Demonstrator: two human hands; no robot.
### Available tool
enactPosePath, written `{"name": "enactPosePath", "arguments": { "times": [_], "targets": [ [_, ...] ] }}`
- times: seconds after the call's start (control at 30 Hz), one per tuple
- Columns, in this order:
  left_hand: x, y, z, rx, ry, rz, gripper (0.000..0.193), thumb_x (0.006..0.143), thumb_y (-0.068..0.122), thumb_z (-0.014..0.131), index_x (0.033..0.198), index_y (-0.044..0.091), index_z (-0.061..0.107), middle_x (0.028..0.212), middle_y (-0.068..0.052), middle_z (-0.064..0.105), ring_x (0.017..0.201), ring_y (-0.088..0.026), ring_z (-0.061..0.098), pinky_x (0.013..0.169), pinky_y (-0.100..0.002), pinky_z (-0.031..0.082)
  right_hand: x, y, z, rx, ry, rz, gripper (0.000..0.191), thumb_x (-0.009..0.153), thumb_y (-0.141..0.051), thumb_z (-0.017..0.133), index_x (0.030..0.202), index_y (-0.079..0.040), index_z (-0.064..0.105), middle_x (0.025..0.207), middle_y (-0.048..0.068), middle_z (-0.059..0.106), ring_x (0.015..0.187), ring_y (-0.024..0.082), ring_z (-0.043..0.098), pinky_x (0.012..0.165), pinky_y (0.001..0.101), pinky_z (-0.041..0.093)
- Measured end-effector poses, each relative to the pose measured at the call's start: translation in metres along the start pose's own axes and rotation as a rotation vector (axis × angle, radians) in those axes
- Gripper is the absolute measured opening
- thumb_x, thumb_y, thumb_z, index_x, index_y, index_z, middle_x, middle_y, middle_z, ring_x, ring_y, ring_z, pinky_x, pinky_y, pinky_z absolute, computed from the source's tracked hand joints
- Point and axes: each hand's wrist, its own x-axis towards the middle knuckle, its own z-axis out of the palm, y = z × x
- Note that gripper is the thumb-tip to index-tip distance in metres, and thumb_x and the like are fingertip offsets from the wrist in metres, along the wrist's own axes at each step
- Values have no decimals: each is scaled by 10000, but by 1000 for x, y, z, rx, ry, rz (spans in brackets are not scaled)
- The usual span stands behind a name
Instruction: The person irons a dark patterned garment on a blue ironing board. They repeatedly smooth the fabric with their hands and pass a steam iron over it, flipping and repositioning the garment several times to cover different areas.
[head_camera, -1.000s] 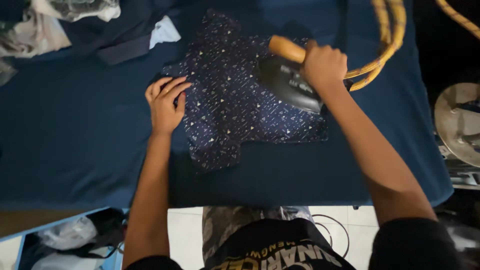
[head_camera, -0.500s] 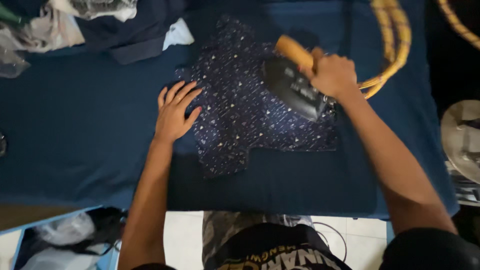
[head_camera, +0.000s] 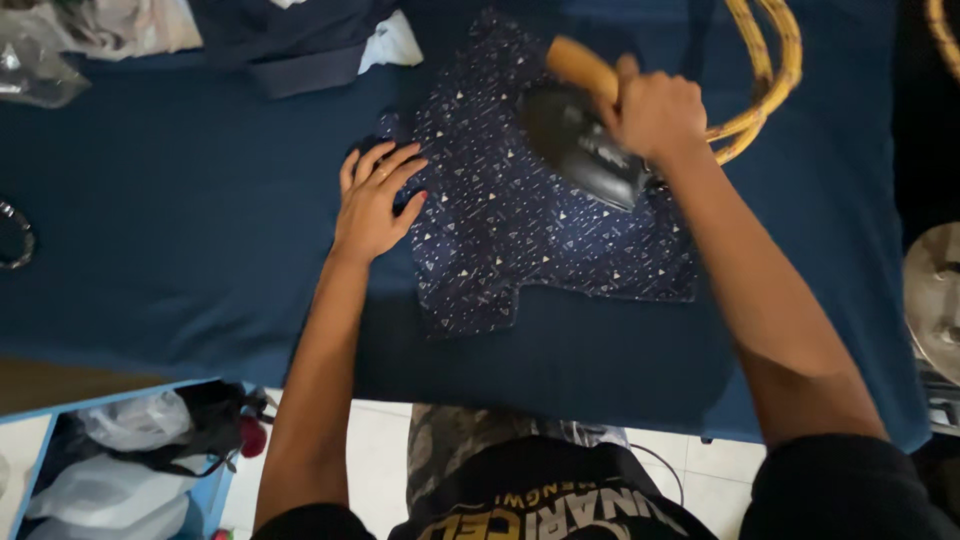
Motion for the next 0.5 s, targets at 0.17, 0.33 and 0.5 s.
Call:
{"name": "enactPosePath", "arguments": {
  "times": [0.17, 0.33, 0.5],
  "targets": [
    [-1, 0, 1, -16, 11, -19, 357, 936, 229, 707, 1279, 129, 710, 1467, -5, 618, 1419, -270, 447, 1225, -521, 196, 27, -5, 15, 73, 23, 126, 420, 895, -349, 692, 1128, -6, 623, 883, 273, 708, 789, 461, 712, 701, 555, 567],
    [-1, 0, 1, -14, 61, -10, 319, 951, 217, 709, 1260, 138, 725, 1441, -7, 634, 1409, -259, 467, 1218, -497, 213, 4, 15, 0, 139, -232, -168, 546, 798, -269, 720, 1313, -93, 668, 904, 247, 725, 852, 425, 712, 790, 521, 577],
    [2, -5, 4, -59, 109, -29, 208, 998, 190, 680, 1185, 139, 755, 1398, 3, 655, 1378, -245, 504, 1210, -462, 269, -39, -11, -29, 44, -562, -349, 643, 790, -421, 737, 1370, -169, 622, 771, 160, 744, 730, 331, 753, 725, 463, 603]
  ]
}}
